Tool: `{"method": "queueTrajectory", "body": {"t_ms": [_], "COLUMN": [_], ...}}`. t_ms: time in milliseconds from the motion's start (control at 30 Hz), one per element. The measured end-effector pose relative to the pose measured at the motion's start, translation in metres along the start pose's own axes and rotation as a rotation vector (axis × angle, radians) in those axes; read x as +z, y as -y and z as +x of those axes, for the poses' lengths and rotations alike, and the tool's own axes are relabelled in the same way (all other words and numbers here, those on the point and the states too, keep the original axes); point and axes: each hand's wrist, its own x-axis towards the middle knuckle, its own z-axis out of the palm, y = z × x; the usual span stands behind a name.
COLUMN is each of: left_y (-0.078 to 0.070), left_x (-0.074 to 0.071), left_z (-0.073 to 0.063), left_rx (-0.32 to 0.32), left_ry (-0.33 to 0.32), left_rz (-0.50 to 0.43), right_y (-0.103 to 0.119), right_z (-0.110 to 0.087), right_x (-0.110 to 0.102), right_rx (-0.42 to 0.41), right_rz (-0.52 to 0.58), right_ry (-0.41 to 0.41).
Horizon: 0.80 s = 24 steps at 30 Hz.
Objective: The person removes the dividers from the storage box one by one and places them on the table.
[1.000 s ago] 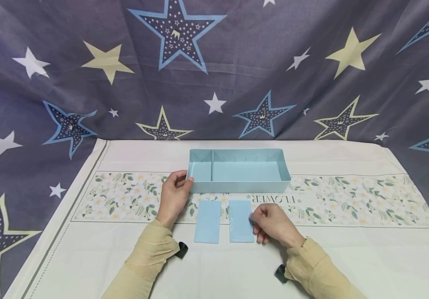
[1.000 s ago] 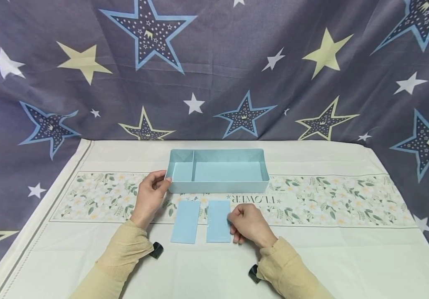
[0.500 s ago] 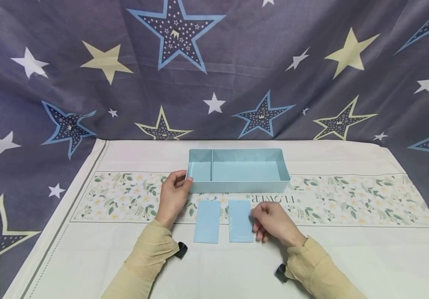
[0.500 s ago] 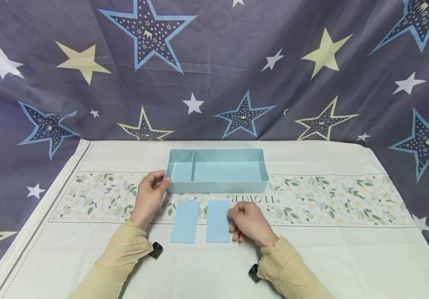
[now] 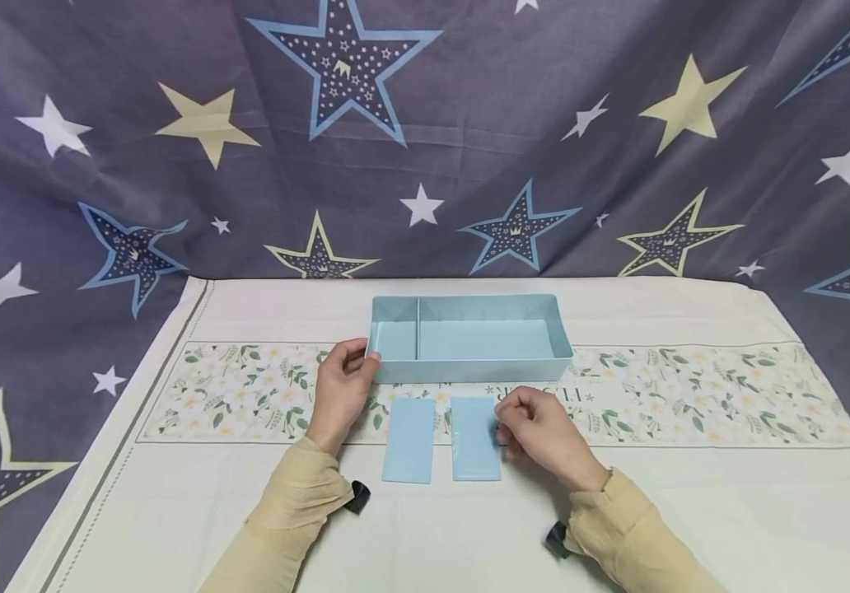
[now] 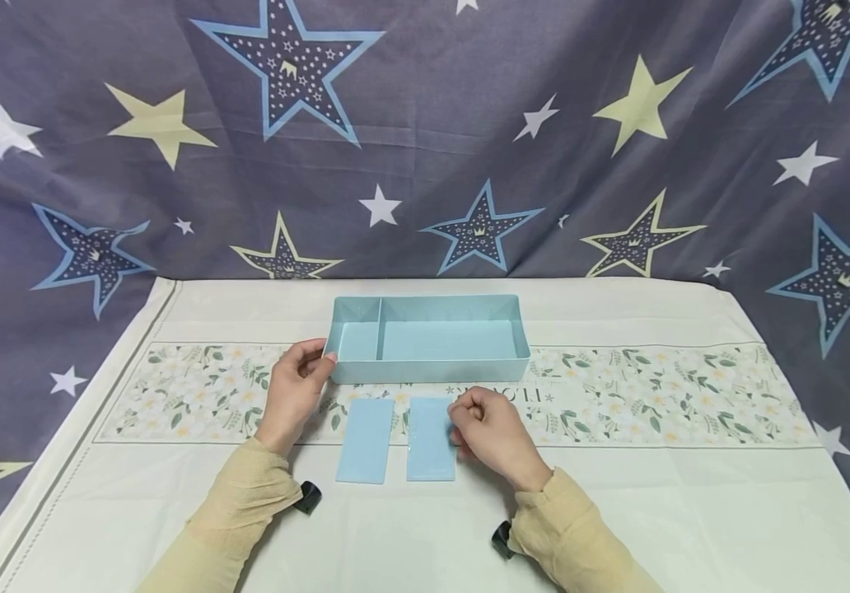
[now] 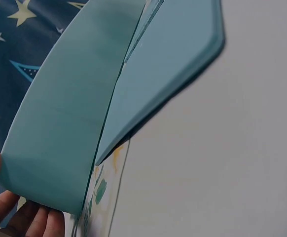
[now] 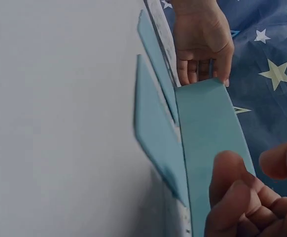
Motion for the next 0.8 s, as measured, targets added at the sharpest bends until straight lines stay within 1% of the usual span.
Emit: {"method": "queueTrajectory", "body": {"t_ms": [133, 233, 367, 600, 800], "left_y": [-0.001, -0.001, 0.000, 0.000, -0.001], "left_x": [-0.001, -0.002, -0.002, -0.002, -0.002], "left_z": [0.000, 0.001, 0.001, 0.002, 0.001], "left_rx": [-0.004, -0.001, -0.009, -0.014, -0.014], "left_ry": [0.006, 0.007, 0.006, 0.012, 0.014], "left_rz": [-0.011, -0.014, -0.012, -0.014, -0.008], "right_y": [0.003, 0.006, 0.010, 0.018, 0.025], "right_z": [0.001, 0.003, 0.004, 0.008, 0.012], "right_x": [-0.002, -0.003, -0.002, 0.002, 0.005], "right_rx": [-0.054, -0.077, -0.081, -0.067, -0.115], "right_rz": [-0.024, -0.044, -0.051, -0.006, -0.017], "right_ry": [0.001, 0.003, -0.003, -0.010, -0.016]}}
